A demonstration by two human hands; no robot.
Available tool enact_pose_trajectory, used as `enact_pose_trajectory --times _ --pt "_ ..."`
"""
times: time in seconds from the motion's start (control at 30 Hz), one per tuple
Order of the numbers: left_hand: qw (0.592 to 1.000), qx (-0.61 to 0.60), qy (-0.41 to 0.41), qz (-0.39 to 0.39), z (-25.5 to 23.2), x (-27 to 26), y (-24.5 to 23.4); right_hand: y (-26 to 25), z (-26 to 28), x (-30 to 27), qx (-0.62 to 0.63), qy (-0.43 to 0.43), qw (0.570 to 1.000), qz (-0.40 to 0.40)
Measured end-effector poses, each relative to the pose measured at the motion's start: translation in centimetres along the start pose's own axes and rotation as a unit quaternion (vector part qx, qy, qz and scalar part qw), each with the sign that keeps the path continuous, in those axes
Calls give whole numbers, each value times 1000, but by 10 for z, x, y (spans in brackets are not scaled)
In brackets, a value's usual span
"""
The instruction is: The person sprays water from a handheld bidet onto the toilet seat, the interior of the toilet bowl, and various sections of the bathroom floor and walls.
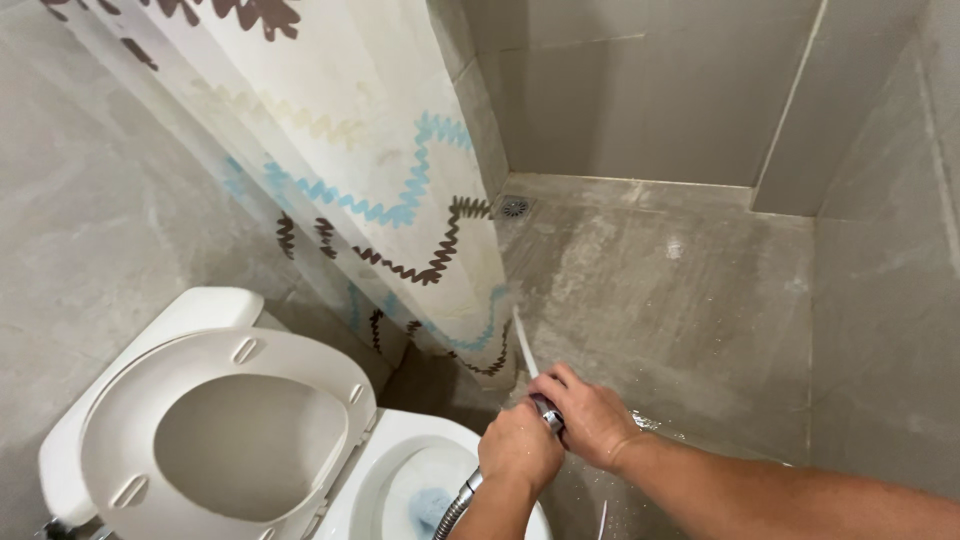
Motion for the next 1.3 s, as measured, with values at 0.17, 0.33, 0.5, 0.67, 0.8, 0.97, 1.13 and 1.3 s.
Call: enact_pose_trajectory --times 0.17,0.33,0.5,0.67,0.8,0.97,1.13,1.3 --pt "999 -20 -21 -14 -12 7 -3 -18 -1 6 18 -25 999 -14" --pt "1000 -17 -18 1 -15 9 -2 -20 -5 6 13 -34 999 -20" --pt "999 -16 -16 34 -11 7 -6 -20 -8 5 5 -40 999 6" --pt "995 -82 -58 12 16 16 -30 -19 13 35 15 -93 995 33" --pt "991 -103 -90 -10 41 18 -55 -7 50 60 39 -121 989 72" --pt "971 -165 -154 -75 69 6 -64 9 79 64 -23 -103 987 119" --pt "953 -207 -200 -100 106 -11 -47 33 94 57 -63 -83 981 161" --pt "952 -196 -215 -93 135 -20 -24 60 106 44 -56 -139 974 170"
Point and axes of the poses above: each hand's wrist, its own x-axis towards the middle knuckle, its own y-axis out of the palm, z = x × y, the point moved 7 cm from there along x, towards the middle knuckle, and after that the axes turned 9 degrees about y, right-handed, at the moved point
